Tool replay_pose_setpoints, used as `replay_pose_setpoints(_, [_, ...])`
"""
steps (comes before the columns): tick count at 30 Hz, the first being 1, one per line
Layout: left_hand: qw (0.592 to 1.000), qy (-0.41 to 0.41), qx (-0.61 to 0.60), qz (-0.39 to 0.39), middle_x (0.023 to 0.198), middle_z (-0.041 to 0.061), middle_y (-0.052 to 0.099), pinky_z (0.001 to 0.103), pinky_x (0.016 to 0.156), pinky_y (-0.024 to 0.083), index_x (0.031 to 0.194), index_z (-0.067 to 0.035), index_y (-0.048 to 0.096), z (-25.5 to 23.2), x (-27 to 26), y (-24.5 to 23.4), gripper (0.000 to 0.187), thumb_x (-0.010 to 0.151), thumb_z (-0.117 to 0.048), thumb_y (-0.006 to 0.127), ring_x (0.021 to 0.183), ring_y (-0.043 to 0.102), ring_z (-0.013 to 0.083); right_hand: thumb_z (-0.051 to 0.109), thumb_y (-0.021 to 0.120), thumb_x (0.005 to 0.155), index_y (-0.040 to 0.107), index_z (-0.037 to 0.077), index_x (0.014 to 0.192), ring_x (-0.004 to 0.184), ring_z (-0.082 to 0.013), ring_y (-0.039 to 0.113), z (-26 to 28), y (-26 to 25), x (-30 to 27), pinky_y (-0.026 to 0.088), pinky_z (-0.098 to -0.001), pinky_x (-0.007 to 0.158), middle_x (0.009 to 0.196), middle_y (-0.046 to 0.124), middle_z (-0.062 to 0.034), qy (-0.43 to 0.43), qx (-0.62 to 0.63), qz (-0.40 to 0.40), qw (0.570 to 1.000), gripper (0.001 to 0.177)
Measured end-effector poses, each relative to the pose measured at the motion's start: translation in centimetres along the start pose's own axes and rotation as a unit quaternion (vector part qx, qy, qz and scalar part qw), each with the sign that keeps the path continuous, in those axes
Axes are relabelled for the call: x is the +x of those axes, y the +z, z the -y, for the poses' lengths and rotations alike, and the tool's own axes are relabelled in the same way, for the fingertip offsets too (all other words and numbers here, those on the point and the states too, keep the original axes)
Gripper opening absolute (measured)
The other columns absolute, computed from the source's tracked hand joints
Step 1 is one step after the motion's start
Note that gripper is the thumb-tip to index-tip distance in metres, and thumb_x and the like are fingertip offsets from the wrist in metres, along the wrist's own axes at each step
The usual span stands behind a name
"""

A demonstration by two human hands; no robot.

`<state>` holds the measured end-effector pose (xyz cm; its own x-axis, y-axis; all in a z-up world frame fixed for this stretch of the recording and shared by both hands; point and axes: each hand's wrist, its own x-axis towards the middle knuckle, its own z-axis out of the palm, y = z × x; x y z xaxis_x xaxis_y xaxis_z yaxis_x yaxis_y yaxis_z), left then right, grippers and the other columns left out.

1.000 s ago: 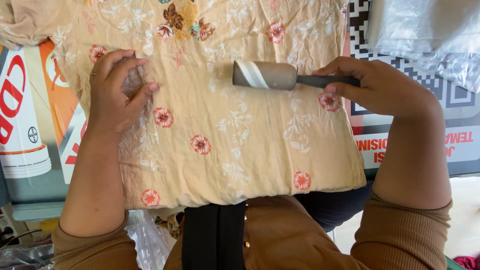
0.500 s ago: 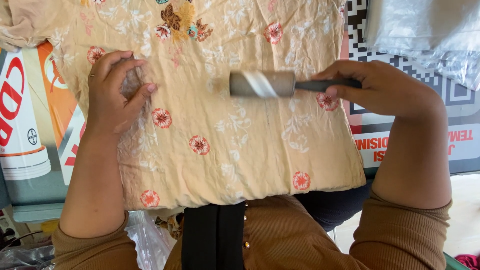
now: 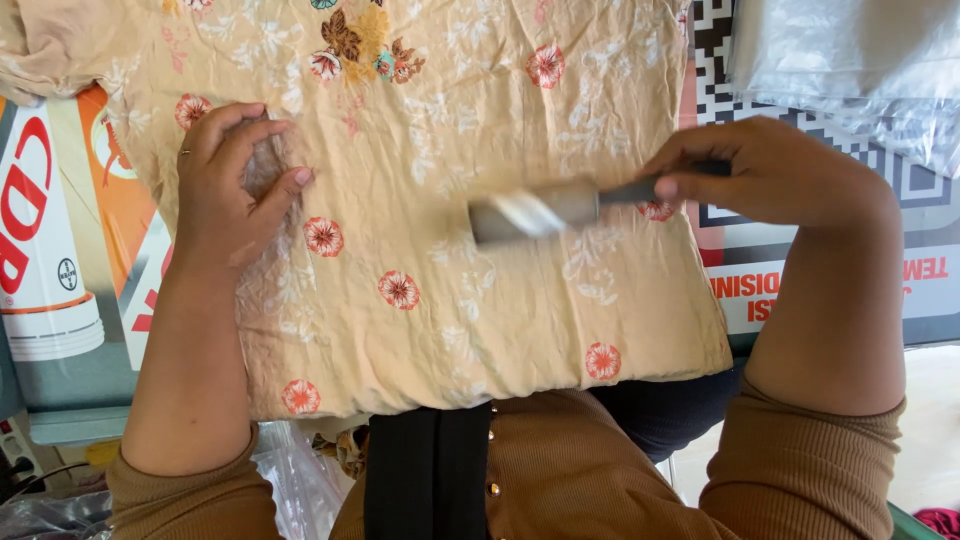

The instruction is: Using a lint roller to remove lint and debris from a floral dress laid out on a work surface.

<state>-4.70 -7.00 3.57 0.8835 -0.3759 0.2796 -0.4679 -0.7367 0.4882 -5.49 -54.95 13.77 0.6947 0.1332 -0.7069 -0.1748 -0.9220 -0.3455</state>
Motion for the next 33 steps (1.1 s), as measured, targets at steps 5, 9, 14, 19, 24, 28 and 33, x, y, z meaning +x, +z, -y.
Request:
replay_pose_setpoints(5, [1.000, 0.021, 0.004, -0.007, 0.139, 0.017, 0.053, 0.054, 0.112, 0.040, 0.133, 0.003, 0.069, 0.5, -0.1, 0.2, 0.038, 0.103, -0.019, 0.077, 0.132, 0.053, 0.0357, 0.034, 0.061, 0.099, 0.078, 0.026, 0.117, 0.082, -0.0161, 0.059, 0.7, -0.1, 0.2, 0.041, -0.0317, 0.076, 0.091, 0.074, -0.0002, 0.035, 0.028, 0.006, 0.999, 0.026])
replay_pose_setpoints(9, [1.000, 0.025, -0.004, -0.010, 0.138, 0.018, 0.053, 0.052, 0.111, 0.042, 0.132, 0.003, 0.070, 0.6, 0.0, 0.2, 0.038, 0.102, -0.018, 0.078, 0.130, 0.054, 0.0355, 0.033, 0.074, 0.090, 0.093, 0.032, 0.108, 0.076, -0.0090, 0.065, 1.2, 0.5, 0.2, 0.045, -0.0231, 0.075, 0.089, 0.084, 0.0102, 0.003, -0.081, 0.200, 0.976, 0.027])
replay_pose_setpoints(14, [1.000, 0.020, 0.007, -0.006, 0.139, 0.017, 0.053, 0.054, 0.113, 0.039, 0.133, 0.001, 0.068, 0.4, -0.2, 0.2, 0.038, 0.104, -0.022, 0.075, 0.132, 0.052, 0.0356, 0.038, 0.068, 0.091, 0.086, 0.036, 0.118, 0.072, -0.0097, 0.066, -0.4, 0.0, 0.1, 0.045, -0.0243, 0.072, 0.090, 0.086, 0.0105, -0.011, -0.069, 0.133, 0.989, 0.033])
replay_pose_setpoints(19, [0.999, 0.030, -0.001, -0.010, 0.137, 0.018, 0.053, 0.053, 0.111, 0.042, 0.132, 0.003, 0.069, 0.7, 0.0, 0.3, 0.038, 0.102, -0.018, 0.077, 0.130, 0.054, 0.0358, 0.032, 0.056, 0.106, 0.070, 0.021, 0.121, 0.073, -0.0207, 0.049, -1.8, -0.4, 0.8, 0.038, -0.0366, 0.060, 0.087, 0.063, -0.0048, 0.034, 0.071, -0.072, 0.994, 0.023])
replay_pose_setpoints(24, [1.000, 0.016, 0.003, -0.006, 0.139, 0.016, 0.052, 0.054, 0.112, 0.040, 0.133, 0.002, 0.069, 0.5, -0.1, 0.2, 0.038, 0.102, -0.021, 0.076, 0.131, 0.053, 0.0353, 0.025, 0.075, 0.089, 0.091, 0.024, 0.116, 0.084, -0.0121, 0.077, -0.1, -0.5, 0.3, 0.051, -0.0241, 0.085, 0.093, 0.090, 0.0005, 0.039, -0.005, 0.137, 0.990, 0.031])
replay_pose_setpoints(28, [1.000, 0.019, -0.001, -0.008, 0.138, 0.017, 0.053, 0.053, 0.111, 0.042, 0.132, 0.004, 0.069, 0.4, 0.0, 0.2, 0.038, 0.102, -0.018, 0.077, 0.130, 0.054, 0.0360, 0.033, 0.076, 0.086, 0.090, 0.032, 0.116, 0.097, -0.0047, 0.078, 0.2, -0.4, -0.1, 0.050, -0.0219, 0.087, 0.109, 0.091, 0.0149, 0.044, -0.086, 0.182, 0.978, 0.033])
replay_pose_setpoints(33, [1.000, 0.026, -0.008, -0.010, 0.138, 0.019, 0.053, 0.052, 0.112, 0.042, 0.132, 0.005, 0.069, 0.4, 0.1, 0.2, 0.038, 0.101, -0.016, 0.078, 0.130, 0.054, 0.0361, 0.025, 0.062, 0.104, 0.073, 0.023, 0.124, 0.072, -0.0188, 0.048, -2.7, -0.4, 0.8, 0.038, -0.0342, 0.063, 0.090, 0.067, -0.0003, 0.000, 0.073, -0.085, 0.994, 0.023])
